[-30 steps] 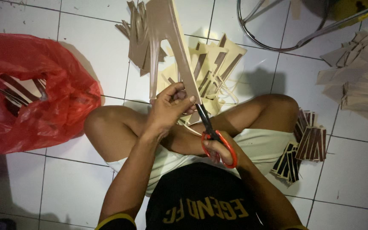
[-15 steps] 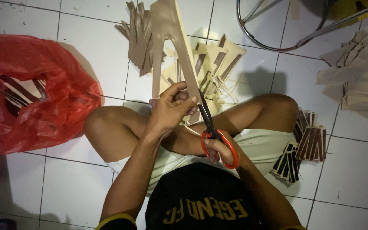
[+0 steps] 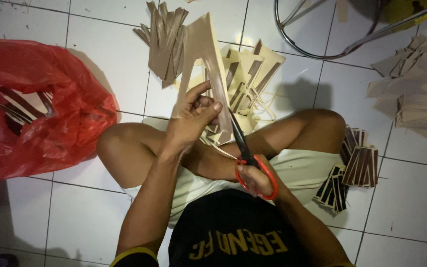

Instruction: The person sits on the floor and uses scissors to cut strips of light brown paper. They repeatedly pick up sheets, cut them into smaller pieces, and place the cut pieces into a red plastic bag.

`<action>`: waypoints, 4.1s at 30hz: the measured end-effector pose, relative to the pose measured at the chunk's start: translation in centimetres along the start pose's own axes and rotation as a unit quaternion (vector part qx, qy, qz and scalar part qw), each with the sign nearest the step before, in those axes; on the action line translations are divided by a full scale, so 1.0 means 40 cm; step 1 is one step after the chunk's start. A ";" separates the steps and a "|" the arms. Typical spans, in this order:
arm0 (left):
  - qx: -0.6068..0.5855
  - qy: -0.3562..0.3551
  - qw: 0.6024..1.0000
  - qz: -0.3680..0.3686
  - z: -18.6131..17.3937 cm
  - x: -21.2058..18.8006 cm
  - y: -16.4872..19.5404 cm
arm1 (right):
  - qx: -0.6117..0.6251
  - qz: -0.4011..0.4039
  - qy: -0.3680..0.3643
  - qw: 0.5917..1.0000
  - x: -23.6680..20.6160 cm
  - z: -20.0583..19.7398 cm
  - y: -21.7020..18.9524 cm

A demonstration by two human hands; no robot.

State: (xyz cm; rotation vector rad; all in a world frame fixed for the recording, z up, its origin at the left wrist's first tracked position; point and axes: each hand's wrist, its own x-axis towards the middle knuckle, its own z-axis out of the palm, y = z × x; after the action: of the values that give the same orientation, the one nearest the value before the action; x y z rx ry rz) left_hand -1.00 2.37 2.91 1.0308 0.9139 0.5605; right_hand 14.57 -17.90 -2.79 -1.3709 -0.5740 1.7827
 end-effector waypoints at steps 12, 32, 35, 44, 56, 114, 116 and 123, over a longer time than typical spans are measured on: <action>0.071 -0.023 0.997 -0.011 0.017 -0.027 0.020 | 0.054 -0.007 -0.040 0.998 0.031 0.005 -0.060; -0.167 -0.089 0.982 -0.030 -0.034 -0.010 -0.005 | 0.090 0.027 -0.078 0.993 0.011 -0.021 -0.019; -0.288 -0.036 0.951 -0.103 -0.063 0.024 0.014 | 0.032 0.032 -0.055 0.997 -0.009 -0.011 -0.028; -0.013 -0.020 1.000 0.017 -0.012 0.022 -0.027 | 0.019 -0.013 -0.050 0.999 0.011 -0.006 -0.023; -0.012 0.014 0.999 0.033 0.001 0.014 -0.024 | 0.005 0.031 0.001 1.000 0.021 -0.024 0.020; 0.221 -0.186 0.957 0.021 -0.010 0.095 0.009 | 0.153 -0.048 0.110 0.981 0.021 -0.072 -0.007; 0.227 -0.150 0.962 0.025 -0.029 0.089 0.030 | 0.132 -0.047 0.113 0.984 0.030 -0.081 -0.014; -0.115 0.181 0.967 0.136 -0.130 0.098 0.130 | 0.126 -0.035 0.192 0.973 0.024 -0.075 -0.022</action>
State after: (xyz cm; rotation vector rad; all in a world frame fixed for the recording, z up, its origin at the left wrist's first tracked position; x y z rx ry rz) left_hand -3.29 10.07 5.02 0.8595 1.0031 1.0874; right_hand 17.60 -16.94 -3.60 -1.4443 -0.1772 1.4252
